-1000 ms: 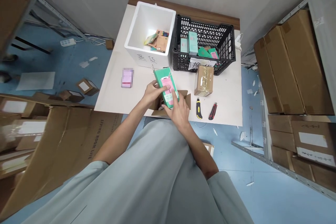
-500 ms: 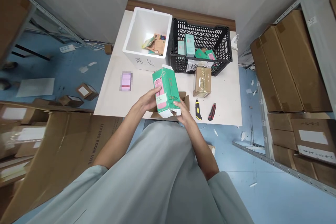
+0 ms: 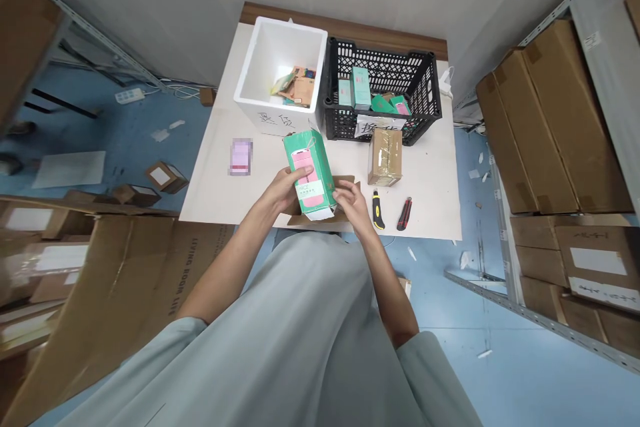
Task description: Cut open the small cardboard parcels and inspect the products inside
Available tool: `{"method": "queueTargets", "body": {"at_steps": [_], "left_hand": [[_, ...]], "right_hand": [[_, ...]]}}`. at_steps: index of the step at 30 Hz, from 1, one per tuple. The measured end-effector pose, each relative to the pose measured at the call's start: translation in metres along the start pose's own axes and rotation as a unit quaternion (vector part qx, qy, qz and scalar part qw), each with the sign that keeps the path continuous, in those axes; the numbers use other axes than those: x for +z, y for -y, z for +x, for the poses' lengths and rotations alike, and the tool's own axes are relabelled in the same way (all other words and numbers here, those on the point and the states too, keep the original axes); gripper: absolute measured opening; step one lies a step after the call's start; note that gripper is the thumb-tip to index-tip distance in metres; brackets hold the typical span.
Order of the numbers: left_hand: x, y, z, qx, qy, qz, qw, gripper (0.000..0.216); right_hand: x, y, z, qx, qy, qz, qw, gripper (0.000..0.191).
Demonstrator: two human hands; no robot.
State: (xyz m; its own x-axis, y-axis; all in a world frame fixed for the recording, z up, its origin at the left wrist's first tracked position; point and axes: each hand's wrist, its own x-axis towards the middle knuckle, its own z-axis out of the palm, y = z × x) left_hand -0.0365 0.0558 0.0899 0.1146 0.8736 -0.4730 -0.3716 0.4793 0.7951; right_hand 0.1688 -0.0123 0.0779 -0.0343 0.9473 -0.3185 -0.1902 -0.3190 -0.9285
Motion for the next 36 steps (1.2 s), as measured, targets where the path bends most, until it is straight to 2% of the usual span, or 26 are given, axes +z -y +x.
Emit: {"method": "queueTargets", "body": {"at_steps": [3,6,9,11,15,18,20,22,25,28,32,36], "left_hand": [[0.005,-0.001,-0.001,0.023,-0.045,0.008,0.999,0.064],[0.014,0.001,-0.001,0.042,-0.08,0.01,0.996,0.066],[0.026,0.004,0.0,0.064,-0.097,0.032,0.993,0.066],[0.033,0.005,0.0,0.088,-0.108,0.055,0.989,0.066],[0.038,0.002,-0.001,0.102,-0.088,0.08,0.988,0.081],[0.031,-0.006,0.0,0.082,-0.061,0.091,0.991,0.094],[0.024,-0.011,0.001,0.066,-0.058,0.101,0.991,0.09],[0.019,-0.015,0.002,0.052,-0.052,0.11,0.991,0.081],[0.019,-0.013,0.003,0.041,-0.026,0.109,0.993,0.076],[0.025,-0.008,0.005,0.032,-0.011,0.099,0.994,0.082],[0.034,-0.002,0.013,0.031,-0.009,0.108,0.994,0.089],[0.045,-0.003,0.03,0.038,0.019,0.145,0.988,0.082]], "right_hand": [[0.003,0.008,-0.01,-0.095,-0.069,-0.115,0.986,0.058],[0.019,0.011,-0.023,-0.159,-0.074,-0.284,0.943,0.065],[0.036,0.006,-0.03,-0.18,-0.073,-0.428,0.883,0.067],[0.042,0.0,-0.028,-0.164,-0.077,-0.449,0.875,0.06],[0.037,-0.006,-0.013,-0.14,-0.096,-0.341,0.925,0.056],[0.023,-0.001,0.001,-0.09,-0.098,-0.164,0.977,0.062],[0.014,0.004,0.008,-0.03,-0.077,-0.028,0.996,0.064],[0.006,0.009,0.013,0.019,-0.054,0.068,0.996,0.063],[0.0,0.012,0.016,0.036,-0.038,0.125,0.991,0.061],[-0.002,0.011,0.018,0.024,-0.04,0.145,0.988,0.063],[-0.007,0.012,0.028,0.024,-0.074,0.148,0.986,0.069],[-0.02,0.021,0.051,0.008,-0.101,0.135,0.986,0.068]]}}
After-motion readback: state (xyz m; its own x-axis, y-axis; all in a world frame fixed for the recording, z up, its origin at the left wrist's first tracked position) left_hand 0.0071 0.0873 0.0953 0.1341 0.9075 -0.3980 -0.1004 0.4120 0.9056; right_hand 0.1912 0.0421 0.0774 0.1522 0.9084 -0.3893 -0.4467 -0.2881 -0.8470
